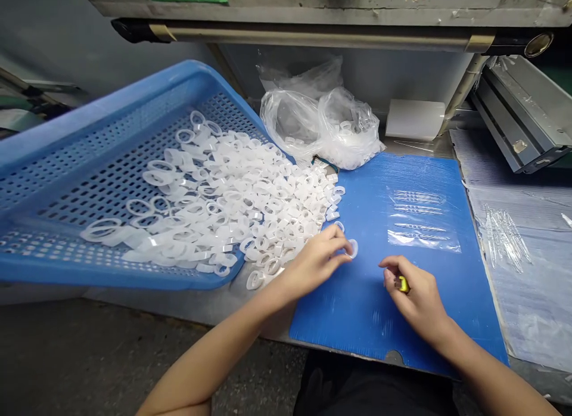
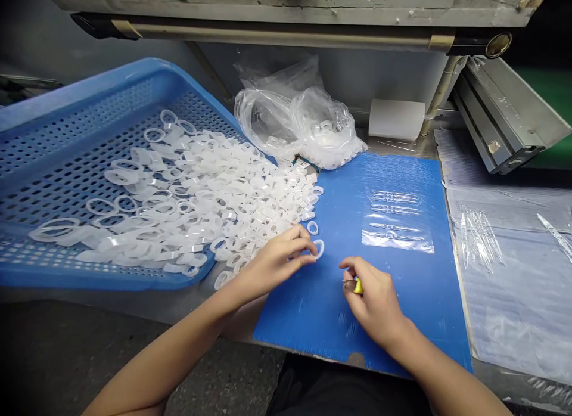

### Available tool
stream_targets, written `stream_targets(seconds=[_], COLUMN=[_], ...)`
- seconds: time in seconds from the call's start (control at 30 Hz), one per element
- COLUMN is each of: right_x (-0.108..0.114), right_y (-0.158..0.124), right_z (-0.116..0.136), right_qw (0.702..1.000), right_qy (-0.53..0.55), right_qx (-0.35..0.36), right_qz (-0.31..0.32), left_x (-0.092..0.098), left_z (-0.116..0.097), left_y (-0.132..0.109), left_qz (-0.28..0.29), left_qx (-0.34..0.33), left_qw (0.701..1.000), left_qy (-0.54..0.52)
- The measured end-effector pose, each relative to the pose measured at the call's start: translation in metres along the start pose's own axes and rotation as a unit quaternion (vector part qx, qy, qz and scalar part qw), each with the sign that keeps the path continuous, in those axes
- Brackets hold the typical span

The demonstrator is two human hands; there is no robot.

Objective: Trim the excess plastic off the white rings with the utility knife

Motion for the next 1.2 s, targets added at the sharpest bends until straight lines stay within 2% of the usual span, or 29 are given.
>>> stream_targets(seconds=[0.07, 0.13, 0.23, 0.33, 0.43, 0.53, 0.7, 0.87, 0.93, 1.1, 1.2], right_x=[-0.002, -0.006, -0.010, -0.012, -0.014, -0.015, -0.015, -0.018, -0.022, -0.034, -0.036], right_y=[0.002, 0.002, 0.000, -0.004, -0.009, -0.011, -0.008, -0.008, -0.008, -0.014, -0.018], right_z=[-0.008, -0.015, -0.024, -0.032, -0.037, -0.035, -0.030, -0.028, -0.025, -0.008, -0.002], right_qw=[0.993, 0.972, 0.940, 0.907, 0.869, 0.844, 0.816, 0.795, 0.778, 0.713, 0.697], right_qy=[0.097, 0.193, 0.278, 0.349, 0.420, 0.463, 0.511, 0.543, 0.565, 0.633, 0.643], right_qx=[-0.066, -0.125, -0.187, -0.230, -0.260, -0.270, -0.269, -0.272, -0.271, -0.277, -0.285], right_qz=[0.022, 0.052, 0.066, 0.048, 0.028, 0.024, 0.020, 0.022, 0.039, 0.117, 0.140], left_x=[-0.002, -0.006, -0.011, -0.011, -0.008, -0.013, -0.019, -0.021, -0.021, -0.012, -0.011], left_z=[-0.025, -0.048, -0.066, -0.060, -0.036, -0.027, -0.036, -0.046, -0.050, -0.066, -0.072], left_y=[-0.003, -0.005, -0.005, -0.002, -0.001, -0.002, 0.000, 0.002, 0.000, -0.010, -0.013], left_qz=[0.022, 0.030, 0.018, -0.022, -0.077, -0.074, -0.039, -0.018, -0.015, -0.028, -0.011], left_qx=[-0.025, -0.053, -0.083, -0.060, 0.040, 0.098, 0.066, -0.012, -0.035, -0.090, -0.101], left_qw=[0.997, 0.992, 0.985, 0.976, 0.955, 0.940, 0.954, 0.963, 0.960, 0.954, 0.951], left_qy=[-0.075, -0.111, -0.148, -0.207, -0.283, -0.318, -0.290, -0.269, -0.276, -0.286, -0.292])
Point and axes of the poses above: each hand's wrist, its own y-axis towards the middle knuckle, its own x-axis out of the back of the hand, z = x × y, the point moved 9 cm from there along y, towards the middle knuckle, and after that the axes turned 7 degrees about y, right-handed, at the moved point
